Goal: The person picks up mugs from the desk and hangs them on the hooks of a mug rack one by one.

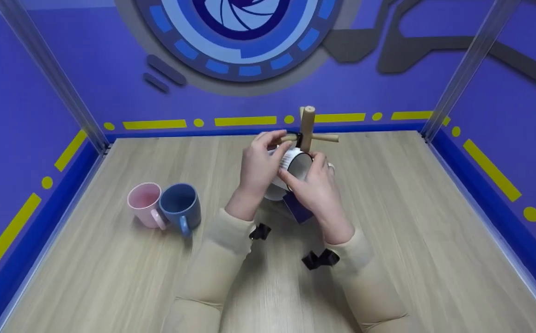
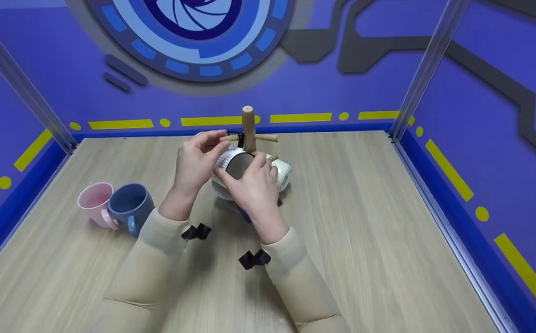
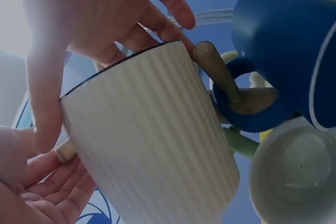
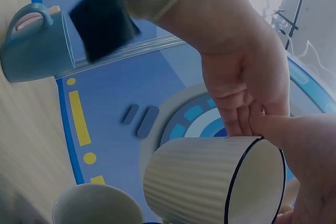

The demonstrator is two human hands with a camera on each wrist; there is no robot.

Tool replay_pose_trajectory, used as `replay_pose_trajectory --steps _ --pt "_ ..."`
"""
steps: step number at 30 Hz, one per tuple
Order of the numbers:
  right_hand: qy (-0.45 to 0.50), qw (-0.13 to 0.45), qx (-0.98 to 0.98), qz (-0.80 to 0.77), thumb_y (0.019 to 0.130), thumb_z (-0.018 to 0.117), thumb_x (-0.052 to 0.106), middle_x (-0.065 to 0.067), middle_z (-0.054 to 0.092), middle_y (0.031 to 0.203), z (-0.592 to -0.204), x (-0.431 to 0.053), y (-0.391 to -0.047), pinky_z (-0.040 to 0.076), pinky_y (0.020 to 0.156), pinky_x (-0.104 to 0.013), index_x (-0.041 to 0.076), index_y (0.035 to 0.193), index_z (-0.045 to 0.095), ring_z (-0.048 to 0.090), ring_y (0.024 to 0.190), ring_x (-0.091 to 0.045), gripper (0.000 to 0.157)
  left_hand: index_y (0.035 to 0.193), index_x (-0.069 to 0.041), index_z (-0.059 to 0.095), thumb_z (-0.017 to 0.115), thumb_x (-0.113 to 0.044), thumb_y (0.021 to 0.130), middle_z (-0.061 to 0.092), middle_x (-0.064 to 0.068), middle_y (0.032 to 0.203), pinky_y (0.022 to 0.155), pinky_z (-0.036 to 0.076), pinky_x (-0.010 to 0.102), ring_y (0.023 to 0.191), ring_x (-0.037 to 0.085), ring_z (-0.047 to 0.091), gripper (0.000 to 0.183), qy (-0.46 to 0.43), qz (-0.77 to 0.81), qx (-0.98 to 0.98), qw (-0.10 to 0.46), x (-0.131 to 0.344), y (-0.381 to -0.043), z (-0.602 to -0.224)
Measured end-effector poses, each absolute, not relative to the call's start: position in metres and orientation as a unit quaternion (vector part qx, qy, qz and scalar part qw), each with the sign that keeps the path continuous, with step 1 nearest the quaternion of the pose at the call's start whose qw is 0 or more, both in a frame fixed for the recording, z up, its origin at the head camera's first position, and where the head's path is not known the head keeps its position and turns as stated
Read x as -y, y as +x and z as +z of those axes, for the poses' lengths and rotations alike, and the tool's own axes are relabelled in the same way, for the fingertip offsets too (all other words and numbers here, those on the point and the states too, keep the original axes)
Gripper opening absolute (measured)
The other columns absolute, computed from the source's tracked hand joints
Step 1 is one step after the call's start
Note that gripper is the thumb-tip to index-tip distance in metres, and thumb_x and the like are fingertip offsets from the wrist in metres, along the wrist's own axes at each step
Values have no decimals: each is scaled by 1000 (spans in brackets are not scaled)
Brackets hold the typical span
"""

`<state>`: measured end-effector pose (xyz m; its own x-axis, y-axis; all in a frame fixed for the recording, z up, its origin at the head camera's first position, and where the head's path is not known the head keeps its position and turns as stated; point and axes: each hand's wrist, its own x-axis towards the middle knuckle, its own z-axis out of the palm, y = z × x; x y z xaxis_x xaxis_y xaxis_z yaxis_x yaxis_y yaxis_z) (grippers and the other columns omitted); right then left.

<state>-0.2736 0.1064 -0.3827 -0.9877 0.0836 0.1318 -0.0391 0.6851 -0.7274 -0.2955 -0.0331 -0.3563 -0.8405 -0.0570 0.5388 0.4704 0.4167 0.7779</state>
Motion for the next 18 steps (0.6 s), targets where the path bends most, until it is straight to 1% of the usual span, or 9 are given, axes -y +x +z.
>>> replay_pose_trajectory --steps 3,5,7,9,11,13,14,16,18 --pt "-6 69 914 400 83 74 66 -23 45 146 -382 -107 -273 47 105 -55 5 148 32 48 130 -41 98 113 -5 77 74 -15 95 75 9 105 86 61 30 95 21 74 21 -123 -501 817 256 30 -298 -352" --pt "-3 57 911 408 85 72 67 -24 44 148 -381 -110 -273 46 108 -55 4 151 28 48 133 -41 101 109 -4 78 75 -13 95 76 9 103 84 62 31 92 21 74 17 -127 -496 816 268 30 -299 -352" --pt "-1 50 901 432 88 70 65 -24 45 147 -378 -116 -274 46 109 -55 3 154 23 51 132 -40 102 107 -3 79 75 -11 94 76 10 102 82 62 31 90 22 73 15 -134 -496 813 275 31 -301 -352" --pt "-2 60 883 465 93 66 61 -24 48 143 -374 -124 -275 47 107 -54 3 156 19 55 129 -39 98 105 -3 79 75 -11 94 76 11 101 82 62 32 89 22 73 14 -141 -498 809 278 32 -302 -353" --pt "1 93 859 504 99 63 53 -21 54 136 -370 -133 -279 51 102 -51 4 157 18 61 120 -37 89 104 -2 79 75 -11 94 77 11 101 81 62 31 88 23 73 13 -143 -502 807 276 32 -303 -352" --pt "15 153 837 525 102 62 41 -19 60 125 -366 -141 -284 55 93 -45 5 156 25 66 108 -34 75 103 -3 79 75 -11 94 77 11 101 81 62 30 89 22 74 13 -142 -506 807 268 32 -303 -352" --pt "29 185 830 526 103 62 34 -19 62 119 -365 -145 -287 57 89 -41 4 154 32 67 103 -33 66 104 -3 79 75 -11 94 77 11 101 82 62 30 89 22 74 14 -141 -507 808 264 32 -303 -351" --pt "60 246 821 511 104 62 22 -18 66 109 -363 -152 -293 58 80 -31 2 144 49 69 92 -30 47 104 -3 79 76 -11 94 77 10 102 82 61 29 90 22 73 13 -138 -509 810 257 32 -304 -350" --pt "94 295 818 484 103 63 14 -18 69 101 -363 -157 -298 55 74 -21 -1 128 63 70 86 -28 30 104 -3 79 76 -11 93 77 10 102 82 61 28 90 21 73 14 -135 -510 812 250 32 -304 -350"
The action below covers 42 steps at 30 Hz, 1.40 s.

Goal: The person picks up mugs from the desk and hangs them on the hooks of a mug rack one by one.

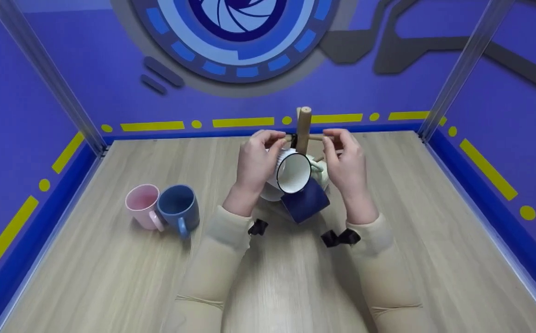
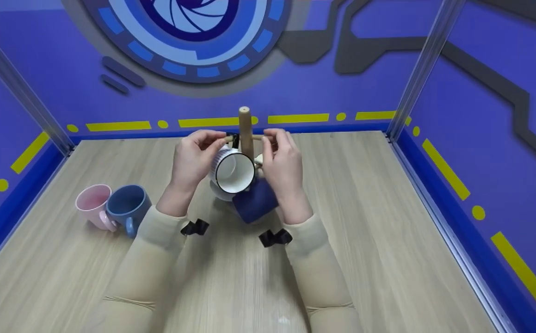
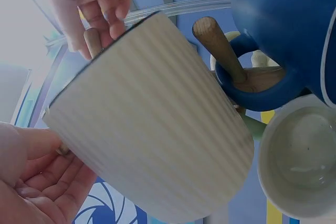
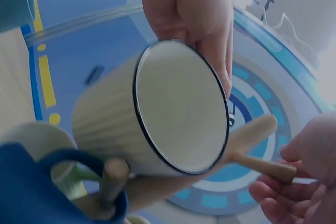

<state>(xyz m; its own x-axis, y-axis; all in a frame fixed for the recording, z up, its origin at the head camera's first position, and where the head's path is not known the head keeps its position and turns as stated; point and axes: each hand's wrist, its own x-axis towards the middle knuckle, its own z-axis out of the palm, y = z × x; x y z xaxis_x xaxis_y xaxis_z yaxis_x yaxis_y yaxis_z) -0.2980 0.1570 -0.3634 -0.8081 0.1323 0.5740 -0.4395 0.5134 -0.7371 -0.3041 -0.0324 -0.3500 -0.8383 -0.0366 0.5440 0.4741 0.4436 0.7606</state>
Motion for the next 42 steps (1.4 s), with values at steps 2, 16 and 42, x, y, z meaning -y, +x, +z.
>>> replay_pose_trajectory --steps 2,16,42 --pt "121 320 820 459 100 65 8 -17 71 97 -364 -159 -301 51 70 -13 -2 115 69 70 83 -27 19 104 -3 79 76 -10 93 77 10 102 81 61 28 89 21 72 13 -130 -511 813 246 34 -304 -349" --pt "188 376 816 398 91 75 -1 -17 72 91 -370 -161 -299 63 71 -39 -2 106 72 74 81 -30 16 106 -5 79 74 -14 96 78 9 102 79 59 30 89 22 72 15 -114 -518 823 201 44 -317 -343" --pt "378 451 721 366 79 80 -13 -16 76 102 -372 -149 -309 55 96 -32 0 97 78 70 99 -34 22 121 -10 77 75 -17 94 78 6 117 95 58 28 112 19 73 28 -81 -503 846 156 47 -353 -333"
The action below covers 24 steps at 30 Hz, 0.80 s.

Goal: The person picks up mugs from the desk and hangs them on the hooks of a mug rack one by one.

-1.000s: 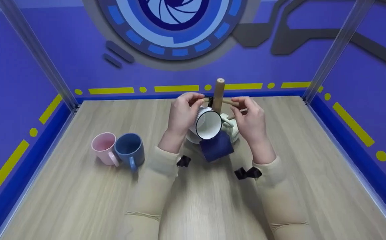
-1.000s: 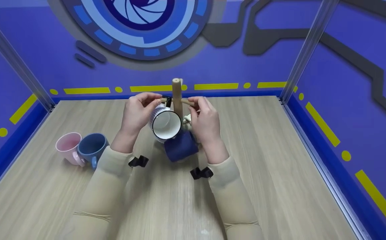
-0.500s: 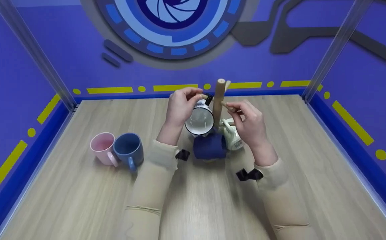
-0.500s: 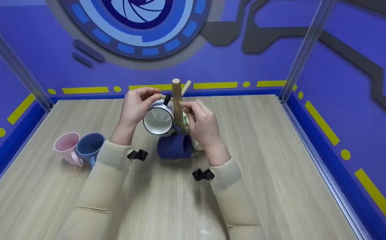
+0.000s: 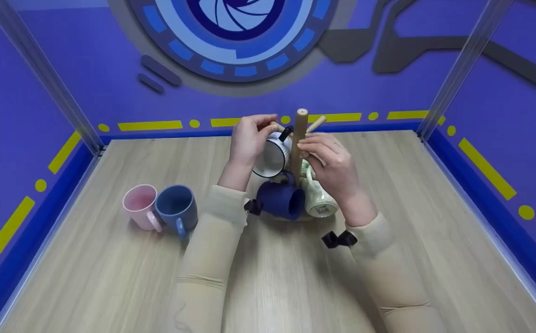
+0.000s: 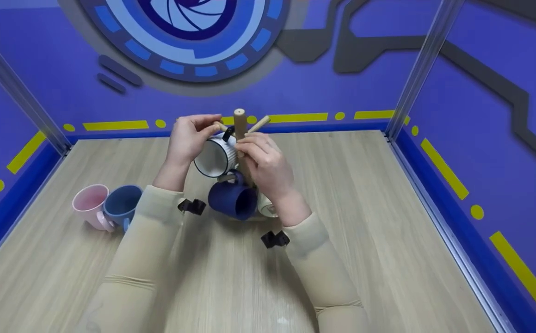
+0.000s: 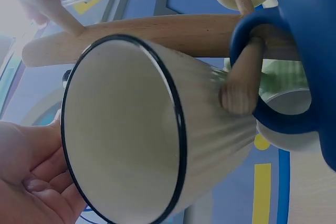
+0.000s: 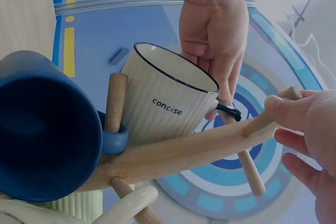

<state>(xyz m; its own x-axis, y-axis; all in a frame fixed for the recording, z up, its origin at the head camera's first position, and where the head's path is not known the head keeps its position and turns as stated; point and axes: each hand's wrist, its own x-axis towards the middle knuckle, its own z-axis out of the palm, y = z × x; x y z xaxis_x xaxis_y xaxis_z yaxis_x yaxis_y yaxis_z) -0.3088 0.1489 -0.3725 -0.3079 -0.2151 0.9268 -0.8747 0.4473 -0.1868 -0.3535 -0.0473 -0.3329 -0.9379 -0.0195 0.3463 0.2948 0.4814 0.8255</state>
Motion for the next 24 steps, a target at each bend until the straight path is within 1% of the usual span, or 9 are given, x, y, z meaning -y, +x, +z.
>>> replay_pose_trajectory --steps 2,6,11,16,19,24 --pt "380 449 721 365 79 80 -12 -15 77 102 -373 -145 -310 56 100 -31 0 97 78 72 100 -34 21 121 -11 77 75 -17 94 78 6 118 96 58 28 114 19 72 28 -75 -499 849 157 47 -356 -333" --pt "376 451 727 355 79 81 -10 -12 78 99 -373 -139 -310 57 96 -26 1 97 79 74 95 -30 21 122 -12 77 76 -17 94 78 5 118 98 57 28 115 18 72 28 -62 -495 852 157 46 -359 -333" --pt "374 453 729 351 79 81 -10 -11 78 98 -372 -137 -309 58 94 -25 1 97 79 75 95 -29 22 123 -12 76 75 -17 95 78 5 118 97 58 28 114 18 72 29 -61 -495 851 163 44 -359 -333" --pt "372 450 728 359 78 82 -11 -13 77 98 -372 -137 -309 57 96 -23 0 97 78 74 96 -29 22 125 -10 75 74 -17 95 77 6 120 97 58 27 114 18 72 30 -68 -490 850 179 41 -357 -335" --pt "369 448 730 362 79 81 -8 -13 76 98 -372 -137 -309 56 96 -23 1 97 78 74 97 -29 20 125 -9 75 74 -17 95 77 7 120 97 59 28 114 18 73 31 -79 -472 854 204 40 -353 -336" --pt "365 445 730 368 84 78 -6 -12 76 100 -375 -136 -309 56 98 -22 1 99 77 74 98 -29 16 128 -5 72 69 -18 99 74 13 127 105 55 35 122 27 69 32 -111 -430 853 274 44 -341 -344"
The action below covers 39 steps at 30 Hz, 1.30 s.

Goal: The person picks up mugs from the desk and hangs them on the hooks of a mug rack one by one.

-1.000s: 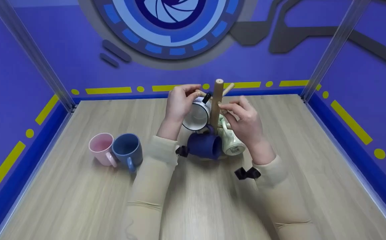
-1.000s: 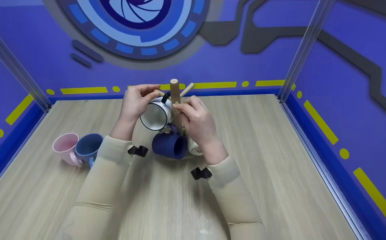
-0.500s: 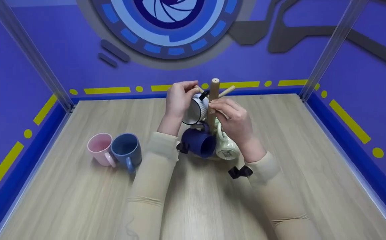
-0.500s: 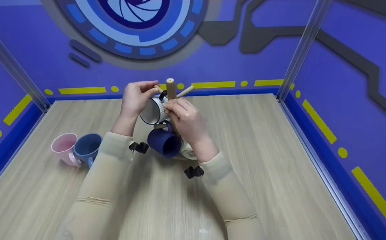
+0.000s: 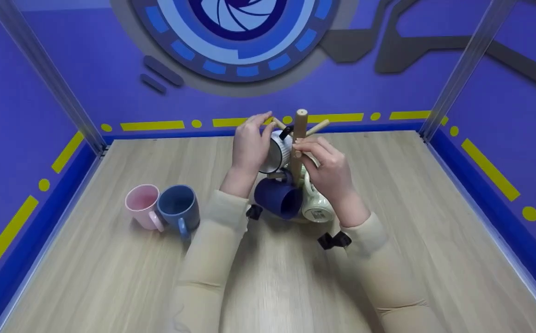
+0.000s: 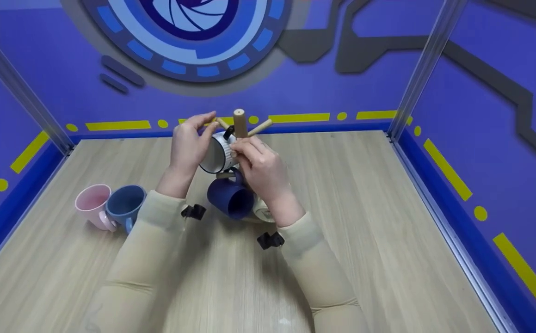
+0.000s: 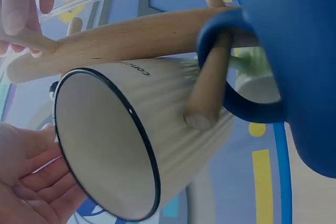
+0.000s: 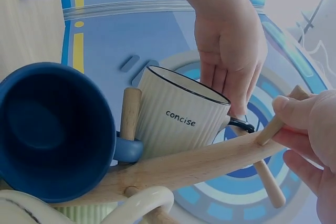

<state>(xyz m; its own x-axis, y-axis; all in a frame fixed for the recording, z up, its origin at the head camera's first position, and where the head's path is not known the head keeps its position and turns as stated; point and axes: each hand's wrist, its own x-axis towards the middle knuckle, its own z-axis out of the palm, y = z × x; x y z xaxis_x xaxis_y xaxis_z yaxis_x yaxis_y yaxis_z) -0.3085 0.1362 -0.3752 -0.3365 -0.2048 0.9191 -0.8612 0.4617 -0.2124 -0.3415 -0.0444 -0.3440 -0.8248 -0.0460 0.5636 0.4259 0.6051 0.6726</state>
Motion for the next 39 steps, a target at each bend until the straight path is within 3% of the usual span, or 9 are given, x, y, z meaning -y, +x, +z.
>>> replay_pose_trajectory --steps 5,15,23,27,35,39 --pt "356 449 731 371 86 78 -6 -11 76 100 -376 -137 -309 54 99 -18 2 99 77 74 98 -28 15 132 -2 69 65 -21 102 70 18 131 107 54 41 126 32 66 35 -119 -433 840 304 58 -314 -359" --pt "350 444 731 383 87 77 -3 -13 76 101 -377 -139 -306 52 101 -17 1 102 77 73 100 -29 16 134 -1 66 72 -21 98 69 17 134 109 52 47 128 33 64 42 -24 -396 895 202 122 -253 -391" --pt "348 446 726 391 87 77 -3 -13 76 102 -381 -134 -306 53 101 -16 1 102 77 73 100 -29 15 132 9 61 75 -24 95 65 30 131 108 49 58 126 46 61 51 35 -288 940 182 172 -215 -410" --pt "347 450 724 391 87 77 -4 -13 76 101 -381 -133 -307 53 100 -16 2 101 78 74 100 -28 16 122 14 63 76 -24 93 67 35 118 96 53 63 114 52 65 49 75 -225 957 169 189 -200 -419" --pt "343 453 719 401 87 77 -4 -12 76 101 -382 -132 -309 54 98 -18 3 101 78 74 98 -29 16 104 17 65 76 -24 93 68 37 98 76 56 60 92 52 69 43 100 -201 962 156 199 -193 -426" --pt "344 451 717 405 86 78 -4 -13 76 101 -382 -130 -309 55 98 -18 2 101 78 75 98 -28 16 87 11 70 74 -30 95 68 26 77 56 52 50 66 39 67 41 114 -201 968 93 204 -192 -430"
